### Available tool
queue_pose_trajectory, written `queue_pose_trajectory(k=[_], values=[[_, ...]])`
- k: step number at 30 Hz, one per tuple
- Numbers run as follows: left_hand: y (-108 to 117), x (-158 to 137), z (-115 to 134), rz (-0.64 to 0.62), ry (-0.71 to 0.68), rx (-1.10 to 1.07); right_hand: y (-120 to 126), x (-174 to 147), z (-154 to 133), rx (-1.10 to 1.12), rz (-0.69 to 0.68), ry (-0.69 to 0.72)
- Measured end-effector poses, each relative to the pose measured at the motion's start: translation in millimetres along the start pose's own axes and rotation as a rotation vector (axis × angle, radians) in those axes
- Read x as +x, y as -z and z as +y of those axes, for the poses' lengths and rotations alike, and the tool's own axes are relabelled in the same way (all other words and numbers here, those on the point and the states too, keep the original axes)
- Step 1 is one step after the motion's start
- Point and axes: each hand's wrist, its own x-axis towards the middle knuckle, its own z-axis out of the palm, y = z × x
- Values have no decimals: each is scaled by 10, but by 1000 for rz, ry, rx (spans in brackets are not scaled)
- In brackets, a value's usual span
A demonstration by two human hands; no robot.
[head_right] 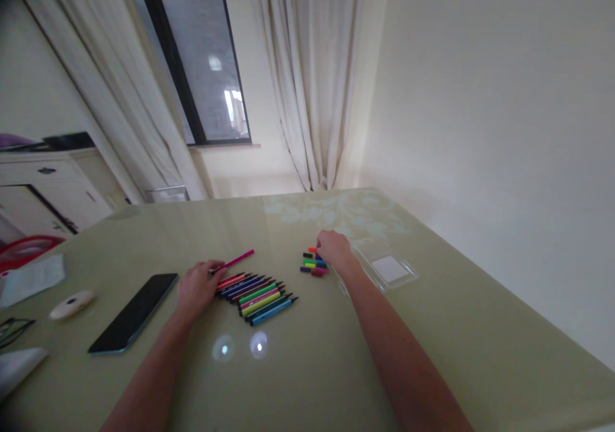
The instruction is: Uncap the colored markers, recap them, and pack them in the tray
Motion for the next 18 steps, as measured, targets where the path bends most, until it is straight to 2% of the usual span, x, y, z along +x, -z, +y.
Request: queue_pose_trajectory(k=[13, 18], values=[[-61, 35, 57, 21, 18, -25, 80, -49, -52, 5, 50, 2], [-52, 50, 49, 68, 56, -107, 92, -88, -256, 36, 151, 112]])
